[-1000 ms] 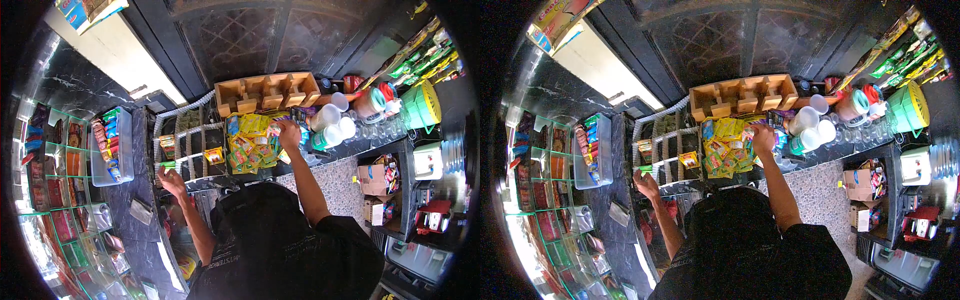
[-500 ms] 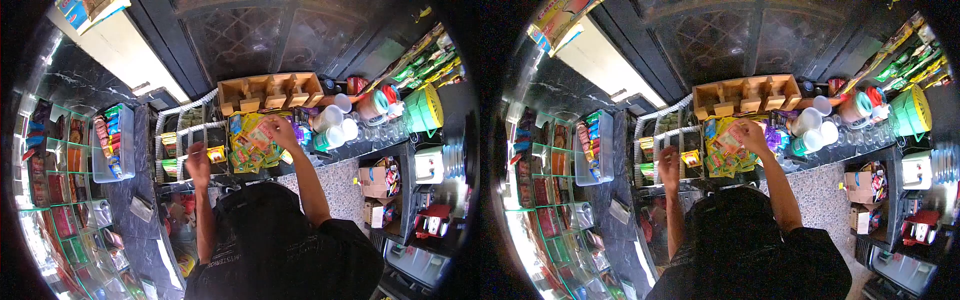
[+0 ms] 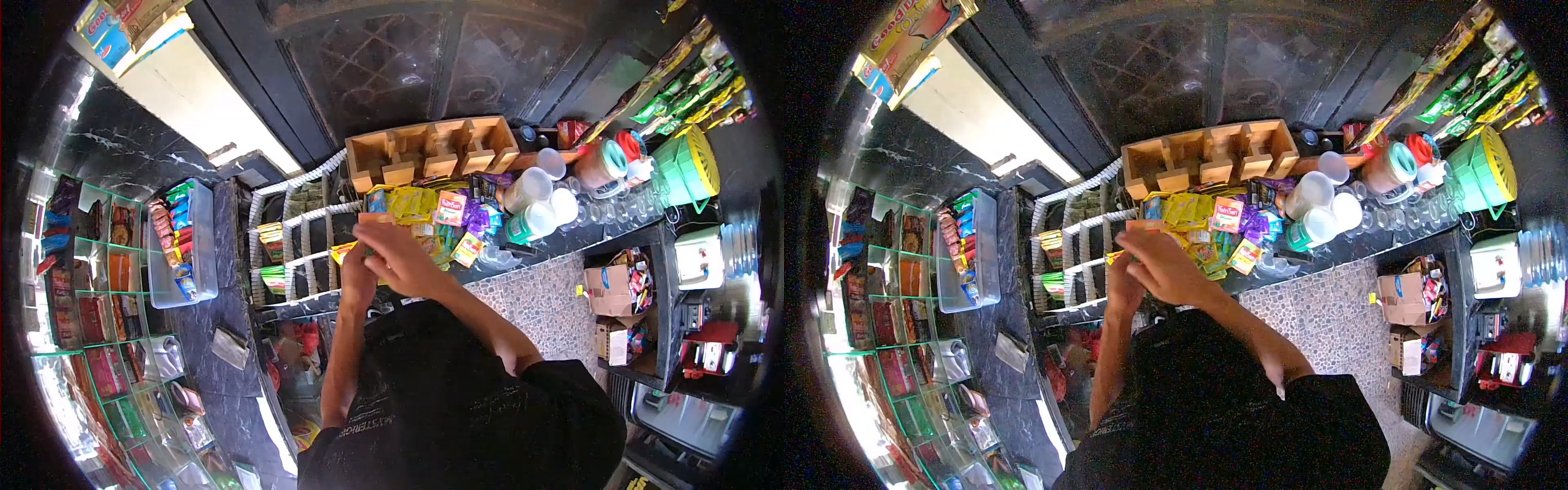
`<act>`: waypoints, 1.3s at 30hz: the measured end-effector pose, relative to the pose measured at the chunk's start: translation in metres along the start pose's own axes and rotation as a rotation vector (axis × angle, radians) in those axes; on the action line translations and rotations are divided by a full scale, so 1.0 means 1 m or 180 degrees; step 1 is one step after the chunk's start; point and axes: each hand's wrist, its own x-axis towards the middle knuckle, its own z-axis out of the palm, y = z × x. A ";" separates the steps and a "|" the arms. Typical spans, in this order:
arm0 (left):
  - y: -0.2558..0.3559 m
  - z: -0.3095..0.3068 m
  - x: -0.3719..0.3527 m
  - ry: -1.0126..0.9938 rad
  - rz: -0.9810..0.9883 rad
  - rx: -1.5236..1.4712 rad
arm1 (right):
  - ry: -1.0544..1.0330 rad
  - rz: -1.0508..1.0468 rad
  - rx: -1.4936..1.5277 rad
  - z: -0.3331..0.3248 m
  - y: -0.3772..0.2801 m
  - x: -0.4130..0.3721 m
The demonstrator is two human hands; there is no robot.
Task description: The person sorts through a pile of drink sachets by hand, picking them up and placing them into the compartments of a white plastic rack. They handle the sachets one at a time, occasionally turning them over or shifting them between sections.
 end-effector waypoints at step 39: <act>-0.015 0.001 -0.022 0.0460 0.0850 0.2026 | 0.0107 0.2308 0.1580 -0.004 0.084 -0.054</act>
